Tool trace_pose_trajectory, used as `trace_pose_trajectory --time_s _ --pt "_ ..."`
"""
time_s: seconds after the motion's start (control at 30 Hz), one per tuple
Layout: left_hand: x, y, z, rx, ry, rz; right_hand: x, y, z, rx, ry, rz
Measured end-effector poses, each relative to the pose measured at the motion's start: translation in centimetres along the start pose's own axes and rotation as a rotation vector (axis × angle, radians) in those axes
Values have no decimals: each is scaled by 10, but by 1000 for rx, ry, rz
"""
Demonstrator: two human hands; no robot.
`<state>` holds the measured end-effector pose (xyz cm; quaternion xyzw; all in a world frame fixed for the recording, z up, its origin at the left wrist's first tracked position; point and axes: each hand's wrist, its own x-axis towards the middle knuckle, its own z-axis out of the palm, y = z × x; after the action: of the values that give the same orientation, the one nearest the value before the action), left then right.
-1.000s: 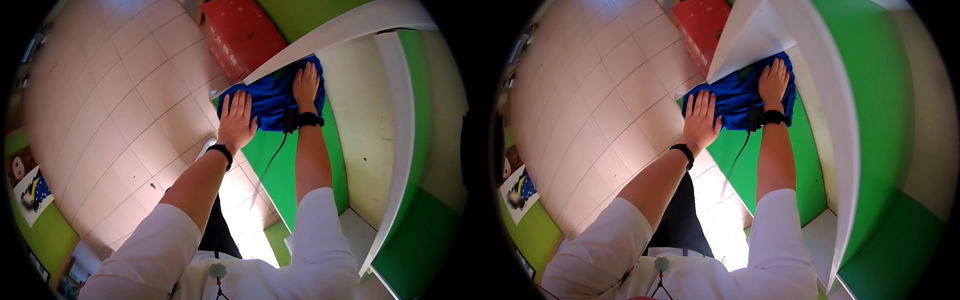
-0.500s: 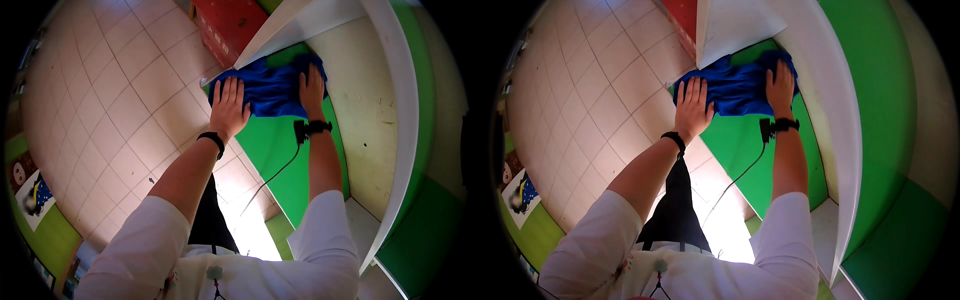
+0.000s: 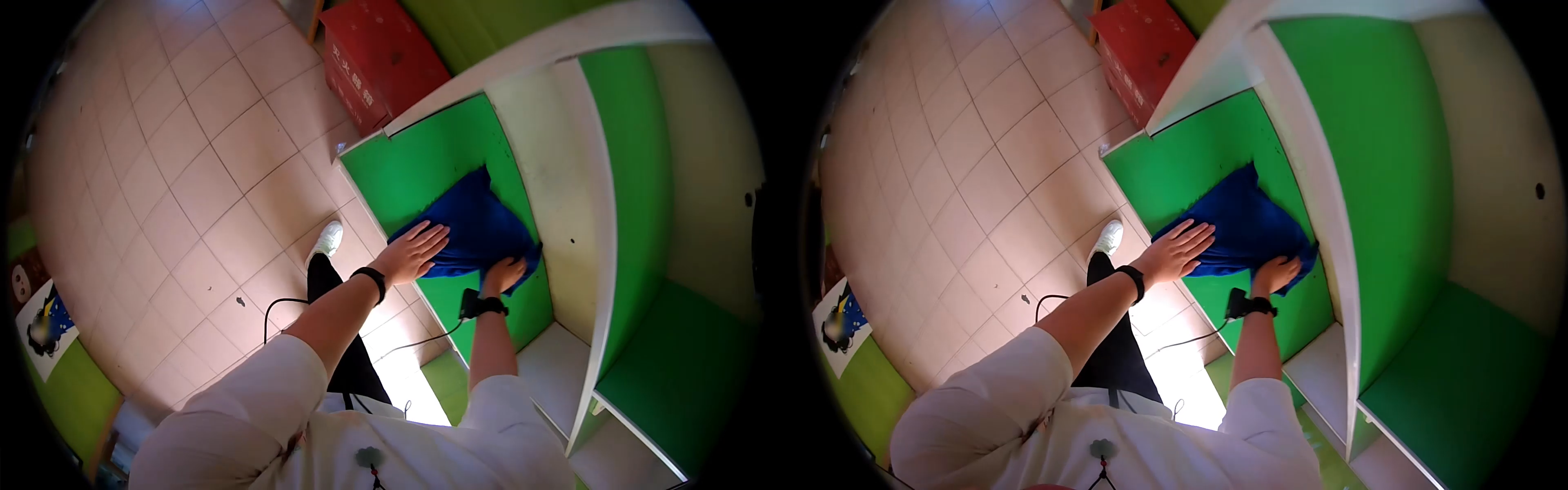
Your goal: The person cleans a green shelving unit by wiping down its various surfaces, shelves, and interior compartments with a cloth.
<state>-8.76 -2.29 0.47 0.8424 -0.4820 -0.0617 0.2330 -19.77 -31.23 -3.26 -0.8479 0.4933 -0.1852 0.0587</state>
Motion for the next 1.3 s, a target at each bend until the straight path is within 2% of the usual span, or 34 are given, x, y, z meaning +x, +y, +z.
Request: trace_pose_trajectory --time_s 0.07,0.1,0.13,0.2,0.3,0.4,0.5,0.57,0.63,0.7,0.77,0.8,0.87,0.93,1.0,1.1,1.2,1.27,1.3 --pt "-6 -13 -16 -212 -3 -130 -22 -59 -23 -6 -133 -154" --pt "-10 -17 -28 -292 42 -324 -32 -85 -27 73 -175 -253" --pt "-19 -24 -26 -229 128 -474 -44 -111 -33 151 -220 -349" --pt "-27 -46 -32 -305 351 -640 -68 -173 -62 370 -361 -175" --pt "-4 -77 -60 -131 302 -755 -89 -238 -123 624 -470 -144" --pt "40 -99 -91 -416 528 -666 -95 -280 -184 841 -596 -80" --pt "91 -81 -106 -811 986 -654 -92 -308 -235 979 -603 -169" --pt "119 -59 -160 -1653 1040 -817 -89 -323 -260 1004 -557 -246" --pt "134 -48 -218 -1827 1010 -742 -86 -326 -279 1002 -474 -354" --pt "132 -35 -262 -1318 951 -494 -87 -327 -294 1070 -418 -462" --pt "133 -30 -291 -1023 931 -386 -88 -330 -299 1076 -344 -557" --pt "133 -31 -298 -984 954 -391 -88 -333 -294 969 -333 -602" --pt "124 -41 -278 -1335 904 -494 -91 -329 -279 741 -315 -667" --pt "122 -46 -277 -1407 888 -551 -103 -327 -269 729 -390 -417" --pt "133 -47 -285 -1202 929 -543 -107 -338 -273 822 -453 -153" --pt "151 -34 -301 -907 973 -520 -108 -371 -322 836 -266 -150" --pt "154 -16 -369 -619 960 -293 -110 -388 -349 890 -57 -234" --pt "155 -11 -388 -687 1002 -163 -111 -399 -362 901 28 -308" --pt "156 -17 -384 -683 1019 -80 -115 -395 -362 903 -5 -276"
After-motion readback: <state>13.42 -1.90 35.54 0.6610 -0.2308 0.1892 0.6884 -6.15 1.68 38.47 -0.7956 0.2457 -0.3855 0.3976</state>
